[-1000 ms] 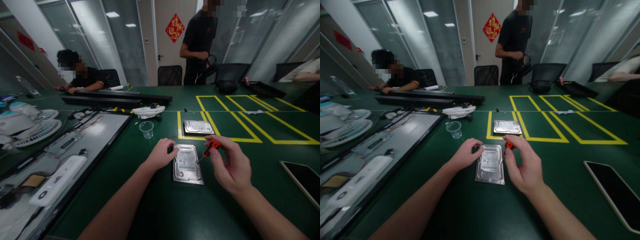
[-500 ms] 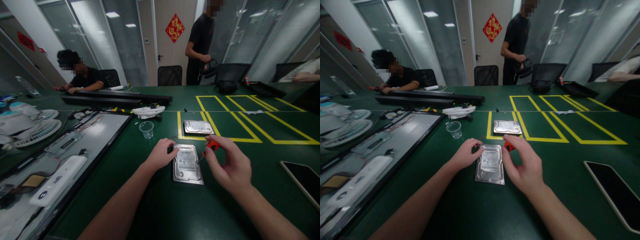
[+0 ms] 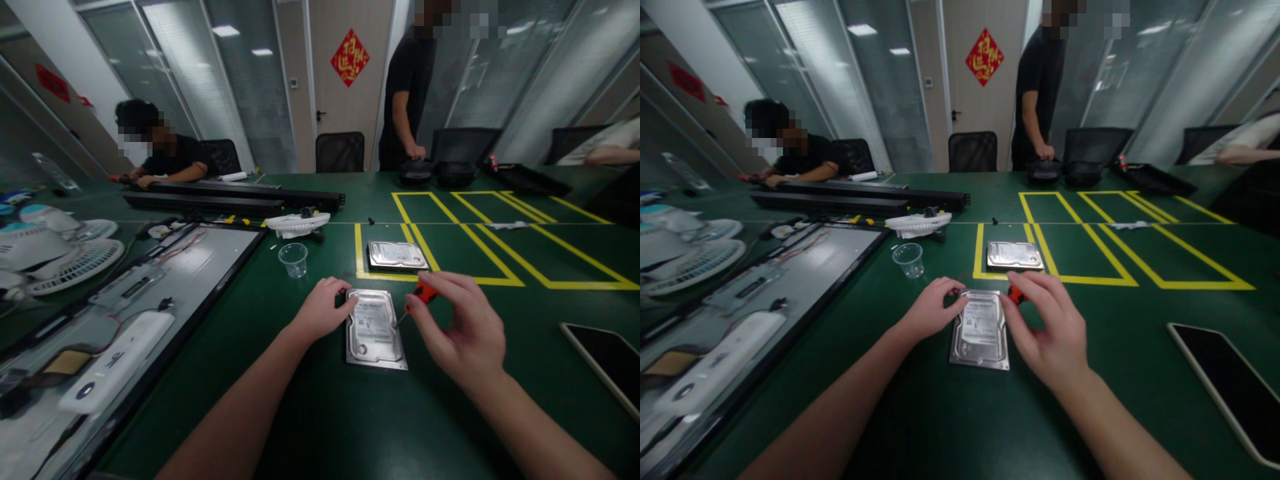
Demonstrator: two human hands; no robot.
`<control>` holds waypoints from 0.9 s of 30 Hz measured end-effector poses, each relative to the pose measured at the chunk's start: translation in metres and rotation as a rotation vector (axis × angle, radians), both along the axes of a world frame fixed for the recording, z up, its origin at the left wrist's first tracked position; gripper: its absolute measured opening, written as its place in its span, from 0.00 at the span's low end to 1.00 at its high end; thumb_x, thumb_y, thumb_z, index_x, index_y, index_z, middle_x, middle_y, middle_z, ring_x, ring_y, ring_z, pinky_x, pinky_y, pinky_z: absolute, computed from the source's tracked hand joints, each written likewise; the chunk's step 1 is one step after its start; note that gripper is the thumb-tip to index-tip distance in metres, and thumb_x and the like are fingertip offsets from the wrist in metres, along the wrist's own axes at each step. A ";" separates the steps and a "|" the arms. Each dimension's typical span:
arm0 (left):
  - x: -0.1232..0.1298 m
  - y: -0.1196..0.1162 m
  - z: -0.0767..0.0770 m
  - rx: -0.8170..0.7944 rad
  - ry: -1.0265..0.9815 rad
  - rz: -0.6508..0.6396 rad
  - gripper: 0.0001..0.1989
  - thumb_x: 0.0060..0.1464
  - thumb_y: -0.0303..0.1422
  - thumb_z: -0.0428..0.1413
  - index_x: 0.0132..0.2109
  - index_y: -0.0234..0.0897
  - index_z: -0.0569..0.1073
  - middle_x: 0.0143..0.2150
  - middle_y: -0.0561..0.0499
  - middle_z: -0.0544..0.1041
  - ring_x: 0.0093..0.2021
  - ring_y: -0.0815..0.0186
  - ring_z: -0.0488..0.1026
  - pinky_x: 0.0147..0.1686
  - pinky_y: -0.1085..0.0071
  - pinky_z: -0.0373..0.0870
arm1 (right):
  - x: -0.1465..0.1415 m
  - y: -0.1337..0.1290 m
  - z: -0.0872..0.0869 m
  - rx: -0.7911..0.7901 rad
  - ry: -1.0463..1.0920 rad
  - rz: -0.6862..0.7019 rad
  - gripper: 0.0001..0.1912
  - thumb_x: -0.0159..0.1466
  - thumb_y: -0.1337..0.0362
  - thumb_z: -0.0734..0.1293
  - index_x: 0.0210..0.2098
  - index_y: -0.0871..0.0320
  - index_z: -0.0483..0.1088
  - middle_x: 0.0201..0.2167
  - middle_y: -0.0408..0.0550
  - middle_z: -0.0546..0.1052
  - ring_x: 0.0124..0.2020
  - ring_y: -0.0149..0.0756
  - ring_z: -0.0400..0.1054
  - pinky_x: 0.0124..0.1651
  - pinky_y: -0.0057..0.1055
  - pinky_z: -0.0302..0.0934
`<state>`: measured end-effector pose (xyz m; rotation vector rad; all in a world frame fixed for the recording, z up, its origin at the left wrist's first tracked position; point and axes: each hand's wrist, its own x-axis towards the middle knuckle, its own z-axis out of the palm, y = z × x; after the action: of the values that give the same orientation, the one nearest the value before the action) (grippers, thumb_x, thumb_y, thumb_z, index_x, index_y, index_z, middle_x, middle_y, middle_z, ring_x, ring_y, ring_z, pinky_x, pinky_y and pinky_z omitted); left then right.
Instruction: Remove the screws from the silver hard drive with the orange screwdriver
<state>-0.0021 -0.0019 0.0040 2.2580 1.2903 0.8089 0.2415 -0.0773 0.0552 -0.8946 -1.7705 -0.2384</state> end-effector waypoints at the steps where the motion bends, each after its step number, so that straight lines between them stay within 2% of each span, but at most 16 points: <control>1: 0.000 0.000 0.000 -0.001 0.003 0.003 0.10 0.68 0.38 0.60 0.50 0.37 0.80 0.46 0.45 0.80 0.49 0.55 0.76 0.51 0.58 0.73 | 0.000 0.000 -0.001 -0.020 0.009 0.016 0.28 0.65 0.74 0.74 0.62 0.54 0.73 0.51 0.54 0.80 0.50 0.46 0.77 0.53 0.44 0.74; 6: 0.001 0.000 0.001 -0.012 0.008 0.007 0.10 0.67 0.36 0.61 0.49 0.36 0.80 0.45 0.45 0.80 0.49 0.55 0.75 0.50 0.58 0.72 | 0.001 -0.001 -0.009 -0.149 0.092 0.080 0.28 0.69 0.73 0.69 0.66 0.53 0.69 0.57 0.55 0.79 0.54 0.47 0.78 0.59 0.50 0.72; 9: 0.001 0.000 0.000 -0.008 0.002 0.007 0.10 0.67 0.36 0.61 0.49 0.36 0.80 0.45 0.45 0.80 0.49 0.55 0.75 0.50 0.59 0.72 | 0.001 0.001 -0.009 -0.096 0.066 0.060 0.27 0.67 0.71 0.72 0.64 0.54 0.70 0.54 0.56 0.79 0.53 0.48 0.77 0.57 0.49 0.73; 14: 0.001 0.001 -0.002 -0.011 0.003 0.011 0.11 0.67 0.37 0.60 0.50 0.36 0.80 0.46 0.45 0.80 0.49 0.55 0.75 0.50 0.59 0.72 | 0.000 0.004 -0.003 0.026 -0.005 -0.025 0.25 0.65 0.71 0.76 0.60 0.54 0.73 0.48 0.54 0.77 0.48 0.44 0.75 0.47 0.41 0.75; 17: 0.001 0.001 -0.003 -0.006 0.001 0.005 0.11 0.67 0.37 0.60 0.50 0.36 0.80 0.46 0.46 0.80 0.49 0.55 0.75 0.50 0.59 0.72 | -0.001 0.003 -0.003 0.006 -0.002 -0.010 0.26 0.66 0.72 0.75 0.62 0.54 0.73 0.50 0.54 0.79 0.50 0.44 0.77 0.51 0.42 0.75; 21: 0.001 0.002 -0.004 -0.005 0.008 0.004 0.11 0.67 0.38 0.60 0.50 0.36 0.81 0.46 0.45 0.80 0.49 0.55 0.75 0.50 0.59 0.72 | 0.000 0.001 -0.009 -0.102 0.050 0.063 0.28 0.69 0.73 0.70 0.67 0.54 0.69 0.56 0.55 0.80 0.54 0.46 0.77 0.59 0.46 0.72; 24: 0.001 0.002 -0.004 -0.008 0.005 0.007 0.12 0.67 0.38 0.60 0.51 0.36 0.81 0.46 0.45 0.80 0.49 0.55 0.75 0.51 0.59 0.72 | 0.001 0.001 -0.011 -0.131 0.064 0.072 0.27 0.69 0.72 0.70 0.67 0.54 0.68 0.55 0.55 0.79 0.54 0.46 0.77 0.59 0.47 0.72; 27: 0.001 0.001 -0.004 -0.022 -0.002 0.016 0.12 0.67 0.38 0.60 0.51 0.36 0.81 0.46 0.45 0.80 0.50 0.54 0.75 0.51 0.59 0.73 | 0.001 0.003 -0.009 -0.039 0.020 0.017 0.26 0.67 0.70 0.74 0.63 0.55 0.71 0.51 0.55 0.78 0.51 0.45 0.76 0.53 0.43 0.74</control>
<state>-0.0012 -0.0010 -0.0001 2.2318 1.3118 0.7984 0.2423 -0.0738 0.0464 -0.9058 -1.7686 -0.1840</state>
